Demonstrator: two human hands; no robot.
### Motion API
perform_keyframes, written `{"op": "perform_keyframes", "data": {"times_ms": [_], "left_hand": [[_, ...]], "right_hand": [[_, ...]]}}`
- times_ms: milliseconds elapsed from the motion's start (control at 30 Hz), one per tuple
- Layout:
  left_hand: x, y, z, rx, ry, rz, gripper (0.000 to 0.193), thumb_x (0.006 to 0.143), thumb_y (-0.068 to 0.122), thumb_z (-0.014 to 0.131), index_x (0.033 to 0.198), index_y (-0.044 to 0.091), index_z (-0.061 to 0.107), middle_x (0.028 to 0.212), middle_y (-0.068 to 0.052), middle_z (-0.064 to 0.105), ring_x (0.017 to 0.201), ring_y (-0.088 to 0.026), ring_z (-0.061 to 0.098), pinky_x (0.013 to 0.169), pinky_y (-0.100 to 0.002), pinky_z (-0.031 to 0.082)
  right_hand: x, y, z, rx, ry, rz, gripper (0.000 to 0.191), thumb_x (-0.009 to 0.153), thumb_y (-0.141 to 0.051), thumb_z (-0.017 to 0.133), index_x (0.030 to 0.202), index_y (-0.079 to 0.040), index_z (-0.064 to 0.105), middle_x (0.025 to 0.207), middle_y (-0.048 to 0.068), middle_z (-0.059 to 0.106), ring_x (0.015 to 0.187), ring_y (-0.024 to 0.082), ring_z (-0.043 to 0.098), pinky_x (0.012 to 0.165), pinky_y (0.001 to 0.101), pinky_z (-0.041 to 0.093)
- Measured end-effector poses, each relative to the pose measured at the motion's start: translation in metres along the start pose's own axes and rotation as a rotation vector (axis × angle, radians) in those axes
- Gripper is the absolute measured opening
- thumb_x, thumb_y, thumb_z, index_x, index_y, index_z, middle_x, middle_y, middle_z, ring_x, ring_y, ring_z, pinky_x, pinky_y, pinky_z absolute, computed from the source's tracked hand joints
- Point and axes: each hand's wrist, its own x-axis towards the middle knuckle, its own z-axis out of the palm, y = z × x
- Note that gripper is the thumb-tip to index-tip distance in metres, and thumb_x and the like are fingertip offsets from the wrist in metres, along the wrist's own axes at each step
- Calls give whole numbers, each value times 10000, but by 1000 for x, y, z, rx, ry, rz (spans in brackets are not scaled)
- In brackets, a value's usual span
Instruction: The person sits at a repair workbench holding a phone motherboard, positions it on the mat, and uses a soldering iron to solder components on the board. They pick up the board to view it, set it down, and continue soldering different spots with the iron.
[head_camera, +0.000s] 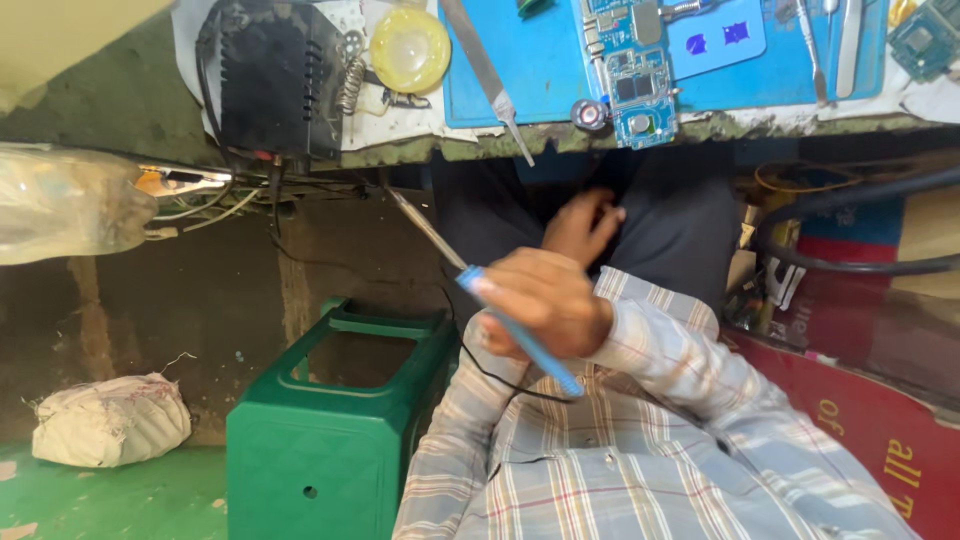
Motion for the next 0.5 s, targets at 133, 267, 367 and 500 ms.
{"op": "perform_keyframes", "data": {"times_ms": [133,267,367,500], "left_hand": [[-26,-2,-17,282,-450,149,501,878,191,702,1329,-14,624,1126,-198,688,977,-382,649,832,-454,512],[-41,12,-36,341,-512,-38,315,998,241,675,1209,8,643,1054,-169,692,986,-355,653,853,-455,509],[-58,23,-53,176,-432,34,294,1006,167,649,1248,2,640,1138,-181,698,1057,-344,656,916,-440,506],[-113,8,-82,-434,-279,-111,234,1062,67,598,1271,-31,634,1275,-190,674,1212,-309,655,1058,-411,514]], "right_hand": [[-51,-9,-53,-31,56,175,373,976,-102,686,1284,-38,486,1092,199,702,928,341,726,807,465,618],[-103,5,-63,169,691,165,277,991,-294,671,1115,-65,579,1005,195,641,811,325,693,586,424,627],[-140,-5,-82,171,868,476,400,1080,-459,580,1217,-96,482,991,149,597,695,220,631,515,322,566],[-171,-7,-119,284,1044,663,437,1151,-510,541,1234,-84,493,811,116,563,585,170,521,519,254,431]]}}
